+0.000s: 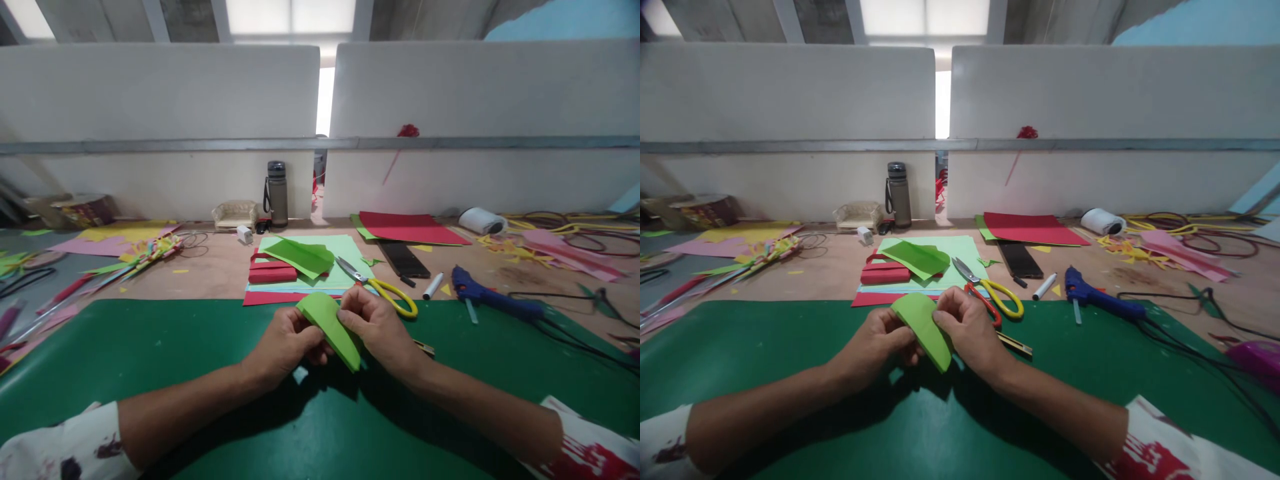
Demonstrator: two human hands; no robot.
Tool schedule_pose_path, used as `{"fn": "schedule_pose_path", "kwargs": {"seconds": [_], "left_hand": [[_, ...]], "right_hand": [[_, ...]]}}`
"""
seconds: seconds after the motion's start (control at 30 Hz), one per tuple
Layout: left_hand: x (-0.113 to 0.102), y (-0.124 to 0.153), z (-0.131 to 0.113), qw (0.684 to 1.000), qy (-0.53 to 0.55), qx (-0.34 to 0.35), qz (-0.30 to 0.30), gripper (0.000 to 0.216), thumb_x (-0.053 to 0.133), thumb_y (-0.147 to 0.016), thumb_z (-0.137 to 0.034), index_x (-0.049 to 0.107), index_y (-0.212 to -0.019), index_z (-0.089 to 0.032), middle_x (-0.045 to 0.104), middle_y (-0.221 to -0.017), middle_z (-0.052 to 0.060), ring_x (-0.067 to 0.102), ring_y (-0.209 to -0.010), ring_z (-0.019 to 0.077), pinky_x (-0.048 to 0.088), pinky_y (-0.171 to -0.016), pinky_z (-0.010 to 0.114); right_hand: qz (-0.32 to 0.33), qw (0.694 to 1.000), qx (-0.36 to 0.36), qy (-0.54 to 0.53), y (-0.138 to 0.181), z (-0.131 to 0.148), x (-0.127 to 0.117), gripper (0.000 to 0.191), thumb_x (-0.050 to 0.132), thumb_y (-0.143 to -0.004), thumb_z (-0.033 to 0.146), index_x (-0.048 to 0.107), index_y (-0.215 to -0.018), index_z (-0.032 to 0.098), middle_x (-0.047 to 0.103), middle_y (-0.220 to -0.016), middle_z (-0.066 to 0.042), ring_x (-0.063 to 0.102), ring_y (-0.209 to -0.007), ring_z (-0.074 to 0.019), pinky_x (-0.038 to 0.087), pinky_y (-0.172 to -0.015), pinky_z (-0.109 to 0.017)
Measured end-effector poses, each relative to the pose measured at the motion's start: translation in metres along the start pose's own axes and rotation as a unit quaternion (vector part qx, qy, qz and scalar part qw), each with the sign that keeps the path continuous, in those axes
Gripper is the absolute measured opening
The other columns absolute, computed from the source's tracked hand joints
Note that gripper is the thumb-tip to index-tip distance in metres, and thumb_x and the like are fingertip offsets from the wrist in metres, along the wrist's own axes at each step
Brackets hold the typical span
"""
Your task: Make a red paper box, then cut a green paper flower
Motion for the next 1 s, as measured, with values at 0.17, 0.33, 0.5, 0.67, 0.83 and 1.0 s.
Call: {"fn": "schedule_pose_path", "kwargs": {"seconds": [0.17,0.33,0.5,0.67,0.83,1.0], "left_hand": [[-0.001,0.0,0.001,0.999,0.041,0.026,0.019,0.021,0.068,-0.072,-0.029,0.062,-0.081,-0.011,0.063,-0.061,0.002,0.057,-0.049,0.0098,0.045,-0.051,0.022],[0.0,0.001,-0.001,0.998,0.05,0.026,0.035,0.026,0.072,-0.071,-0.035,0.062,-0.08,-0.013,0.065,-0.068,0.003,0.058,-0.054,0.0096,0.046,-0.054,0.022],[-0.004,0.0,0.0,0.999,0.042,0.021,0.001,0.035,0.074,-0.068,-0.042,0.062,-0.08,-0.012,0.065,-0.065,0.003,0.058,-0.051,0.0106,0.045,-0.052,0.023],[-0.003,-0.001,0.0,0.998,0.048,0.032,0.021,0.032,0.073,-0.07,-0.041,0.061,-0.078,-0.012,0.065,-0.065,0.003,0.057,-0.051,0.0101,0.046,-0.051,0.022],[-0.005,-0.002,-0.002,0.996,0.07,0.044,0.022,0.036,0.064,-0.078,-0.049,0.058,-0.079,-0.013,0.063,-0.067,0.003,0.057,-0.054,0.0103,0.044,-0.052,0.021],[-0.006,-0.002,-0.008,0.989,0.135,0.047,0.023,0.046,0.043,-0.086,-0.058,0.055,-0.077,-0.014,0.06,-0.066,0.004,0.056,-0.053,0.011,0.041,-0.051,0.021]], "right_hand": [[0.029,0.999,0.025,0.0,0.002,-0.001,0.006,0.01,0.061,-0.071,0.027,0.059,-0.073,0.017,0.06,-0.064,0.002,0.054,-0.056,-0.0116,0.043,-0.053,-0.025],[0.043,0.995,0.07,-0.058,0.003,-0.013,0.009,0.017,0.067,-0.07,0.031,0.06,-0.076,0.017,0.061,-0.059,0.004,0.055,-0.052,-0.0106,0.041,-0.05,-0.023],[0.041,0.988,0.1,-0.108,0.003,-0.018,0.01,0.024,0.073,-0.066,0.033,0.06,-0.077,0.016,0.065,-0.058,0.003,0.059,-0.052,-0.0114,0.042,-0.051,-0.023],[0.045,0.971,0.13,-0.198,0.004,-0.025,0.015,0.029,0.078,-0.061,0.032,0.06,-0.077,0.016,0.066,-0.055,0.002,0.059,-0.05,-0.0119,0.043,-0.051,-0.024],[0.045,0.962,0.133,-0.232,0.003,-0.027,0.016,0.033,0.08,-0.057,0.034,0.059,-0.075,0.016,0.064,-0.056,0.001,0.059,-0.05,-0.0122,0.045,-0.052,-0.025],[0.02,0.97,0.128,-0.206,0.0,-0.025,0.009,0.033,0.08,-0.057,0.035,0.06,-0.074,0.017,0.062,-0.057,0.003,0.055,-0.047,-0.0107,0.046,-0.051,-0.026]]}}
Point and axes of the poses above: each hand's wrist, its own y-axis away from the middle knuckle, its own x-axis out of the palm, z = x × y, the point moved 6 cm from there along -y, towards the middle knuckle
